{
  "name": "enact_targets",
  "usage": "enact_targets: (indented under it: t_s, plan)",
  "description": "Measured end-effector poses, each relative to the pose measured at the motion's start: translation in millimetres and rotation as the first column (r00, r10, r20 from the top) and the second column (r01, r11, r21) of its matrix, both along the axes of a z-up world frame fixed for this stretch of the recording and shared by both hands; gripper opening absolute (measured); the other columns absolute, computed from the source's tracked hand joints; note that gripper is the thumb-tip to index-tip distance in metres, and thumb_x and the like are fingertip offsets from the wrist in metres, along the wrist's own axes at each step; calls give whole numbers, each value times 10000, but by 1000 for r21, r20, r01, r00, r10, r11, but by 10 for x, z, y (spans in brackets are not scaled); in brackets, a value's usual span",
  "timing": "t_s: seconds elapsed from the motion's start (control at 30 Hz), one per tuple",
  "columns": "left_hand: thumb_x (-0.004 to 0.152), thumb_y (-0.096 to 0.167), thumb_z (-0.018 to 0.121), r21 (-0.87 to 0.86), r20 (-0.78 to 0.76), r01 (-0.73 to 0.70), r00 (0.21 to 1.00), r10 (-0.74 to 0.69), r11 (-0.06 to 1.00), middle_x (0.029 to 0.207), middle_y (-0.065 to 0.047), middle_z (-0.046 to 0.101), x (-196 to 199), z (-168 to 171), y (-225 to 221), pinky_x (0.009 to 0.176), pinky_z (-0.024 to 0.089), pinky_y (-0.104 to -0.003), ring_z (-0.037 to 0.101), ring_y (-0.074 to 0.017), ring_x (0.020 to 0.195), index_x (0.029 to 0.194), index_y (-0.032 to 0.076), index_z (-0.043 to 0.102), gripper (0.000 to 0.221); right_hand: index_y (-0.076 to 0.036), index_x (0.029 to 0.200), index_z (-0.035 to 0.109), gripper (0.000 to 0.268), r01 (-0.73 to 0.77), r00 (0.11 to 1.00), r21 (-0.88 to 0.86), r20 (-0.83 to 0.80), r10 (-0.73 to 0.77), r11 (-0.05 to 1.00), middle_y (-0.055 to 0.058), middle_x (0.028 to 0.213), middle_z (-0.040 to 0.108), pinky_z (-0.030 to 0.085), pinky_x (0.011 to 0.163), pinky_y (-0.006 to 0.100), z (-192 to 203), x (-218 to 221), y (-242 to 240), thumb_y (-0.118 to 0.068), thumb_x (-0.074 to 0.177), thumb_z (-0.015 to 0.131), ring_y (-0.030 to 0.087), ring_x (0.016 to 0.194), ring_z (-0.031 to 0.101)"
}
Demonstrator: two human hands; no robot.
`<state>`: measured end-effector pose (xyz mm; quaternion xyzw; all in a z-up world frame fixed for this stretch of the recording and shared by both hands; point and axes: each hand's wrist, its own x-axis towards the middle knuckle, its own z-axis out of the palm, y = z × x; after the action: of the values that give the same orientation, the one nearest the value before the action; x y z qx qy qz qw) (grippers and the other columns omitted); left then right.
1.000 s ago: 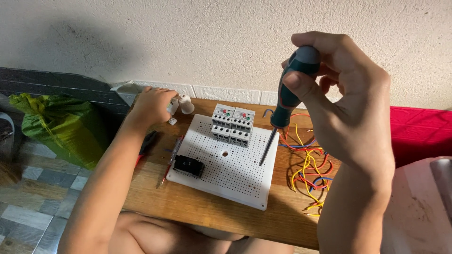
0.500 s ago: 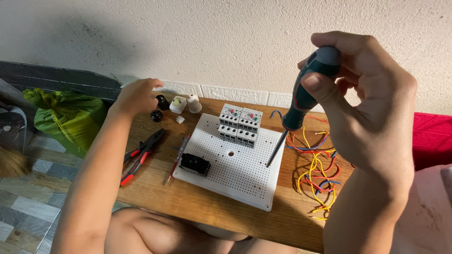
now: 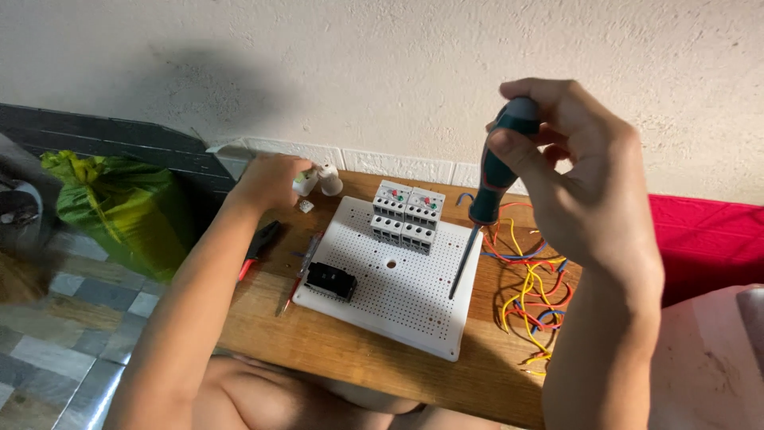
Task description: Assembling and wiring electrical components on a test board using a screwdriver
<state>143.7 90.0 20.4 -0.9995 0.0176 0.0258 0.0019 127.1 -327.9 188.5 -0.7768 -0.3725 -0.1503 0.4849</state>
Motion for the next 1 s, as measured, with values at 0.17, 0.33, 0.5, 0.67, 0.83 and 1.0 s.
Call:
enact_targets:
  t_s: [0.17, 0.33, 0.5, 0.67, 0.83, 1.0]
  plan:
    - [797, 88, 701, 112, -22, -3, 1000, 6, 994, 1133, -15, 705, 79, -100, 55, 1069, 413, -529, 658, -266, 1059, 1247, 158, 663, 456, 49, 1299, 595, 251, -33, 998, 40, -46, 35, 999, 66, 984, 595, 525, 786, 256, -85, 116, -10, -48, 1072, 641, 128, 872, 559]
    - [905, 297, 721, 148, -121, -85, 987, 103, 985, 1445, 16, 577, -42, 43, 82, 1220, 242, -470, 515, -233, 1368, 1476, 291, 523, 604, 56, 1262, 588, 233, -68, 978, 106, -187, 87, 992, 62, 908, 599, 592, 719, 256, -230, 319, 75, -51, 1060, 636, 111, 772, 585]
    - [839, 299, 786, 25, 39, -40, 998, 39, 999, 1371, -85, 643, -263, 243, 121, 1227, 276, -515, 582, -322, 1284, 1394, 192, 614, 591, -24, 1217, 683, 260, 24, 926, -68, -375, -48, 997, 65, 940, 715, 521, 669, 281, -530, 634, 128, -170, 1003, 664, 131, 787, 630]
    - [909, 243, 739, -159, 126, -11, 992, 31, 987, 1254, -139, 688, -522, 640, -370, 1190, 339, -527, 618, -330, 1248, 1365, 105, 651, 485, 65, 1282, 644, 321, 31, 835, -100, -545, -81, 994, 305, 1004, 715, 590, 746, 392, -1036, 799, 158, -126, 1024, 638, 377, 874, 712]
    - [904, 110, 736, -583, 337, 340, 928, -162, 737, 1165, -218, 674, -650, 593, -1009, 1094, 413, -565, 639, -393, 1100, 1355, 33, 618, 472, 99, 1310, 614, 390, 80, 725, -108, -676, -132, 991, 349, 1053, 694, 597, 806, 460, -1616, 935, 101, -162, 1021, 637, 408, 942, 705]
    - [988, 261, 672, -802, 586, 594, 766, -263, -55, 1074, -105, 699, -696, 346, -1871, 860, 580, -404, 662, -207, 947, 1446, 83, 574, 502, 51, 1228, 674, 389, 89, 680, -85, -723, -123, 992, 203, 1040, 727, 627, 718, 367, -2183, 1151, 98, -256, 992, 703, 273, 877, 710]
